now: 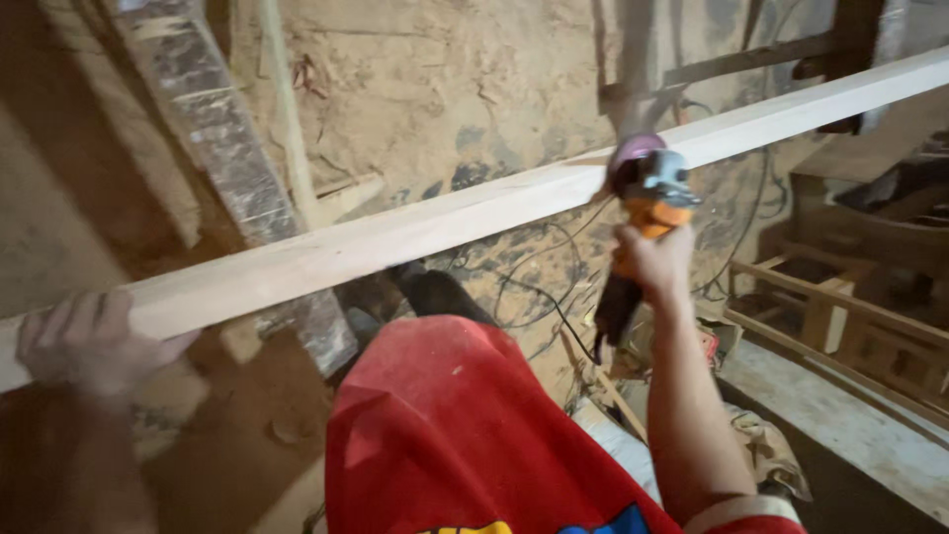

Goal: The person uses a handheld power tool with a sanding disc to smooth the surfaces and edges of a wooden board. They move the tool along the length of the board while holding it steady with one hand or placing it on a work surface.

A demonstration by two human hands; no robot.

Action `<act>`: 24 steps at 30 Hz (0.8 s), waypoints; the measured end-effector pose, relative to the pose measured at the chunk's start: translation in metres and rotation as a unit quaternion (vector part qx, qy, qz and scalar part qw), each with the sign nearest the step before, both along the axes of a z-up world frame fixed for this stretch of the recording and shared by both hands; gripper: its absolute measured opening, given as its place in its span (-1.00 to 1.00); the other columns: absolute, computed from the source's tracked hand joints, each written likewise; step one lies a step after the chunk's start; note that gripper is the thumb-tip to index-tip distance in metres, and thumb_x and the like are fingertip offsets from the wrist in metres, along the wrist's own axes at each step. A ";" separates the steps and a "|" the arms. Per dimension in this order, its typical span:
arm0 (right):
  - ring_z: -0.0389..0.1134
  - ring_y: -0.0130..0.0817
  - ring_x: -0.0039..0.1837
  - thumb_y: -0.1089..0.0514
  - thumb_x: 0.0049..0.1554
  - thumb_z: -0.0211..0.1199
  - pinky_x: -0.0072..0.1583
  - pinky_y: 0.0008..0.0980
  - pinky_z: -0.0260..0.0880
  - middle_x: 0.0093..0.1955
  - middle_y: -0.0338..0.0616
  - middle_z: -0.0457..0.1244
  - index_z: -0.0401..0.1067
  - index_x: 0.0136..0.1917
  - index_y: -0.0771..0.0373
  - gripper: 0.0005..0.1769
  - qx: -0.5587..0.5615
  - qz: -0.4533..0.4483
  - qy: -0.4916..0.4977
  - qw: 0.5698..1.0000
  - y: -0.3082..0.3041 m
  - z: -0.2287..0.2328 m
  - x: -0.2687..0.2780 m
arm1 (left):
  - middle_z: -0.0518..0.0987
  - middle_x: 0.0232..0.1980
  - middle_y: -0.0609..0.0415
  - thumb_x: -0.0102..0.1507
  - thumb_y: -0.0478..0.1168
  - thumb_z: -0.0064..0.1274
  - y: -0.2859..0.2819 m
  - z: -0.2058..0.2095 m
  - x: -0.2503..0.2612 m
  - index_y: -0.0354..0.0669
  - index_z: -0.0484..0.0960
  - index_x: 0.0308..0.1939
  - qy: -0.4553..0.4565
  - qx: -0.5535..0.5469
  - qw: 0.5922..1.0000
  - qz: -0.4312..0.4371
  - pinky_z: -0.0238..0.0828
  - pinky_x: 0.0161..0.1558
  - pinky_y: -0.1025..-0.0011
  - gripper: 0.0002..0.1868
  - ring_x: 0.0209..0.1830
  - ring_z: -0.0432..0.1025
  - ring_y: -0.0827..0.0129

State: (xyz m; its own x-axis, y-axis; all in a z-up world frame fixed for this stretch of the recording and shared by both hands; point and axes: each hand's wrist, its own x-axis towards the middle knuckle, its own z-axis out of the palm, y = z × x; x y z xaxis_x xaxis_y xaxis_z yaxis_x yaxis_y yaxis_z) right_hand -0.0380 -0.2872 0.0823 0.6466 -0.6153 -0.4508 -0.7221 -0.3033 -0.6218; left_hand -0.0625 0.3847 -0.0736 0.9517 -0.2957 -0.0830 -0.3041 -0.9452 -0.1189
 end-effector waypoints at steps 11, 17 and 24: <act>0.48 -0.12 0.09 0.10 -0.10 0.46 0.15 -0.20 0.44 0.03 0.06 0.40 0.35 0.19 0.34 -0.37 -0.102 0.113 0.025 0.988 0.215 0.006 -0.040 | 0.70 -0.21 0.08 0.01 0.60 0.15 -0.034 0.066 0.016 -0.01 0.68 -0.26 0.064 -0.020 0.996 0.055 0.41 -0.09 0.12 -0.24 -0.15 0.59 0.24; 0.46 0.02 0.15 0.06 -0.13 0.47 0.19 -0.14 0.42 0.06 0.14 0.39 0.35 0.19 0.34 -0.34 -0.121 0.125 0.020 0.985 0.303 0.005 -0.066 | 0.68 -0.24 -0.02 0.04 0.29 0.32 -0.007 0.061 0.016 -0.08 0.63 -0.24 0.030 -0.167 0.985 0.001 0.51 -0.08 0.13 -0.45 -0.20 0.59 0.12; 0.43 0.15 0.13 0.07 -0.12 0.47 0.16 -0.07 0.42 0.02 0.25 0.37 0.24 0.20 0.41 -0.28 -0.115 0.109 0.057 0.986 0.383 -0.004 -0.082 | 0.72 -0.24 0.09 0.01 0.27 0.30 0.102 0.060 0.006 0.03 0.66 -0.11 0.140 -0.055 0.989 -0.005 0.55 -0.22 0.13 -0.44 -0.29 0.62 0.23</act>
State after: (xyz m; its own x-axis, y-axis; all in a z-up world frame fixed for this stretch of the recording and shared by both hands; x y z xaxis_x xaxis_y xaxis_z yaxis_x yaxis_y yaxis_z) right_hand -0.1201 0.0957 0.0783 0.7285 -0.5609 -0.3932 -0.6848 -0.5825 -0.4378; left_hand -0.0563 0.4864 -0.0135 0.8927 -0.3277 -0.3093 -0.3206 -0.9442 0.0753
